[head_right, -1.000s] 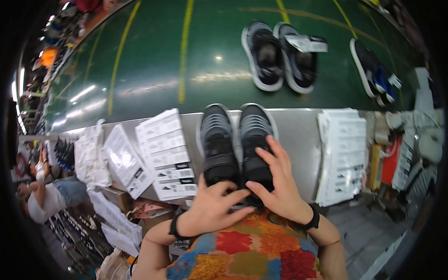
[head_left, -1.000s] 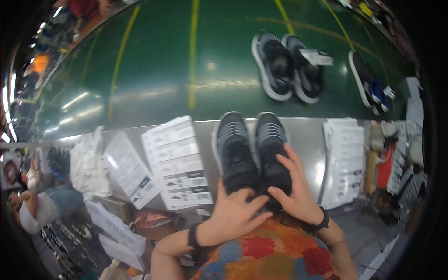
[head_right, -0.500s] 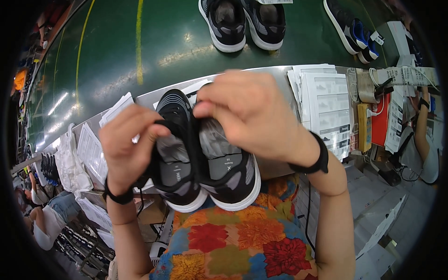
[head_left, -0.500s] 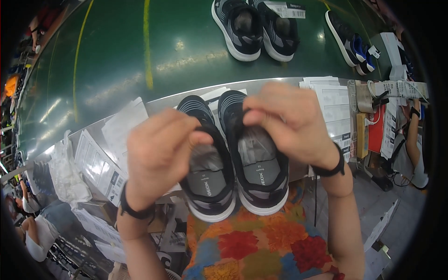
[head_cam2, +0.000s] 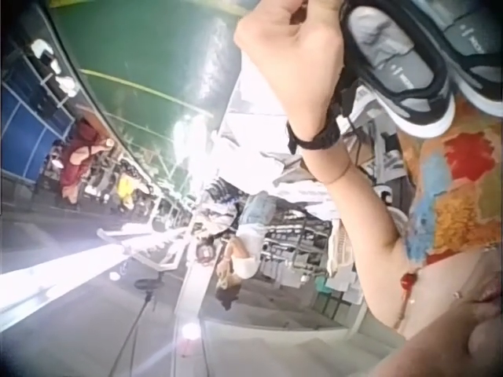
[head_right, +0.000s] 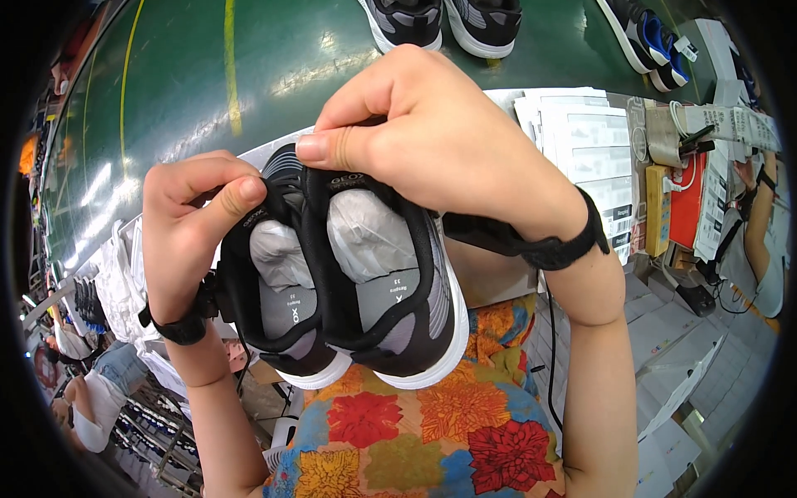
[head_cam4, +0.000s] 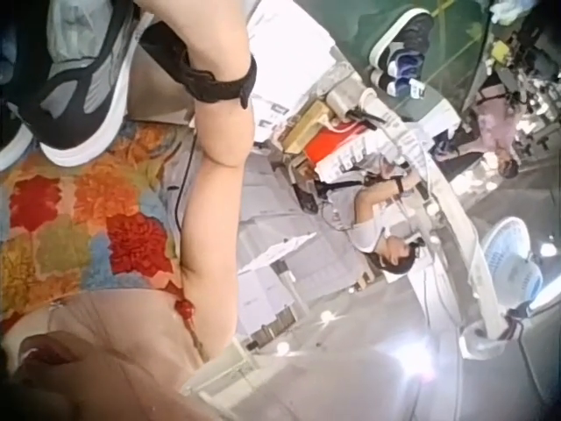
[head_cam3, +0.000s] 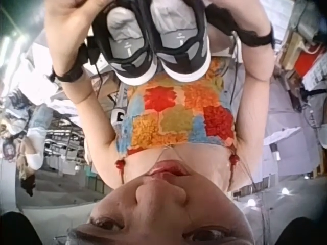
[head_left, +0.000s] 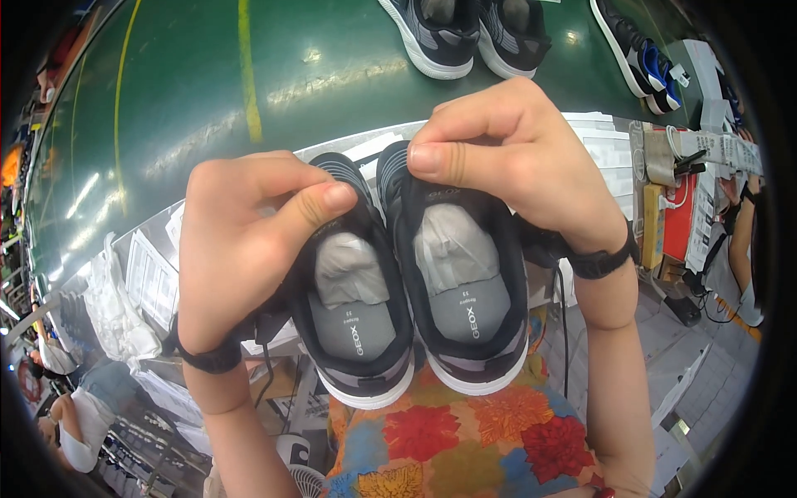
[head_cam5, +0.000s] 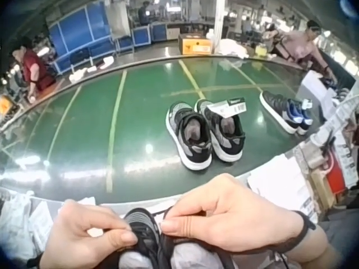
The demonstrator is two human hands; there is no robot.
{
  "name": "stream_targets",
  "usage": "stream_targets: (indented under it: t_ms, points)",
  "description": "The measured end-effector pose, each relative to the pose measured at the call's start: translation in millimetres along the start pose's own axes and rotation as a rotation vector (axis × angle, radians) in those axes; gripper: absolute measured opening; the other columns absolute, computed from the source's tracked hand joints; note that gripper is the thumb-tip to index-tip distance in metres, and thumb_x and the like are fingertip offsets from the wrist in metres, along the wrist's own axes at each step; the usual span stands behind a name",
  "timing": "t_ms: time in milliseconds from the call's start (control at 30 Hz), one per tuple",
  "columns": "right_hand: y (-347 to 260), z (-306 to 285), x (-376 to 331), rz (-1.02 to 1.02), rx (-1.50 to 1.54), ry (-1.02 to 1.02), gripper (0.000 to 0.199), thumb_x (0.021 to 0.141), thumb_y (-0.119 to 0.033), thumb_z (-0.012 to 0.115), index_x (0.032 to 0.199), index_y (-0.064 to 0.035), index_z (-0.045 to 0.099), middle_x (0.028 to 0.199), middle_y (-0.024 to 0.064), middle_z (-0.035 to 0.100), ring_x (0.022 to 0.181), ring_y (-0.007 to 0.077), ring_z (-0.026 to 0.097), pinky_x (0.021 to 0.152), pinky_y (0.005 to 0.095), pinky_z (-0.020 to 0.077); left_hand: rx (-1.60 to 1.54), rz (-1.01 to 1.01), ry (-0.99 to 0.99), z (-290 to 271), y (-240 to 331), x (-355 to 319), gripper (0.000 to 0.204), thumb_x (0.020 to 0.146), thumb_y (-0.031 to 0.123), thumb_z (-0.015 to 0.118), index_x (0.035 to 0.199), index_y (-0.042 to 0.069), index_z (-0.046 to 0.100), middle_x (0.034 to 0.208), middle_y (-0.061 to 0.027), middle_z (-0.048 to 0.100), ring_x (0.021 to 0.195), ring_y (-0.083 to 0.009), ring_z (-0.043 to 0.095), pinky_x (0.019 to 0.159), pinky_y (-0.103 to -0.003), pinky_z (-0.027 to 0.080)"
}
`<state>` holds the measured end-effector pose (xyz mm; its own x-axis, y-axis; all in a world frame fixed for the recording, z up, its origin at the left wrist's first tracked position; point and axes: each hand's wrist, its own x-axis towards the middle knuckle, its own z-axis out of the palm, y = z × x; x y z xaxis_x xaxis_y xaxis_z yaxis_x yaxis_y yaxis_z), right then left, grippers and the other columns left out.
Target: Checking shoe tags and sorting shoes at a manufacturing station.
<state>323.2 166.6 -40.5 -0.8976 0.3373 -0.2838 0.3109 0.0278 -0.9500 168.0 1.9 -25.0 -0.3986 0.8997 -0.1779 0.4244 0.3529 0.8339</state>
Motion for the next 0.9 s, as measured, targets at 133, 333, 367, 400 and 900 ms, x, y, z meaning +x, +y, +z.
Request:
stream_targets:
  t_ms: [133, 333, 367, 400, 900]
  points:
    - [35, 21, -27, -0.752, -0.511, 0.306, 0.013, 0.069, -0.005, 0.074, 0.080, -0.0041, 0.066, 0.069, 0.0090, 0.059, 0.061, 0.0267, 0.057, 0.053, 0.0350, 0.0467, 0.391, 0.400, 0.244, 21, -8, -37, 0.020, 0.066, 0.014, 0.083, 0.079, 0.005, 0.071, 0.069, -0.0052, 0.067, 0.065, -0.0231, 0.066, 0.061, -0.031, 0.053]
    - [66, 49, -95, -0.313, -0.538, 0.230, 0.063, 0.063, -0.002, 0.074, 0.123, 0.0001, 0.056, 0.127, 0.0285, 0.053, 0.110, 0.0395, 0.059, 0.090, 0.0401, 0.0516, 0.374, 0.092, 0.122, 58, -38, -93, 0.081, 0.057, 0.005, 0.081, 0.132, 0.010, 0.052, 0.124, -0.0291, 0.056, 0.092, -0.0408, 0.066, 0.072, -0.038, 0.056]
    - [66, 47, -95, -0.314, -0.530, 0.234, 0.063, 0.063, -0.002, 0.074, 0.123, 0.0001, 0.056, 0.127, 0.0285, 0.053, 0.110, 0.0395, 0.059, 0.090, 0.0401, 0.0516, 0.268, 0.039, 0.025, 56, -42, -90, 0.090, 0.060, 0.000, 0.074, 0.143, 0.014, 0.040, 0.129, -0.0374, 0.048, 0.088, -0.0466, 0.064, 0.076, -0.042, 0.055]
    - [63, 43, -93, -0.293, -0.587, 0.159, 0.069, 0.063, 0.001, 0.071, 0.129, 0.0003, 0.051, 0.129, 0.0316, 0.049, 0.112, 0.0424, 0.057, 0.090, 0.0416, 0.0515, 0.281, -0.004, -0.005, 57, -39, -89, 0.085, 0.062, -0.001, 0.070, 0.141, 0.011, 0.041, 0.122, -0.0357, 0.052, 0.083, -0.0467, 0.063, 0.081, -0.043, 0.054]
    - [6, 9, -100, -0.332, 0.806, 0.471, 0.047, 0.091, -0.011, 0.061, 0.134, 0.0025, 0.046, 0.122, 0.0110, 0.061, 0.109, 0.0215, 0.061, 0.092, 0.0323, 0.0521, -0.712, 0.136, 0.346, 4, 19, -67, 0.065, 0.077, 0.003, 0.068, 0.137, -0.006, 0.043, 0.119, -0.0116, 0.064, 0.106, -0.0219, 0.064, 0.092, -0.033, 0.051]
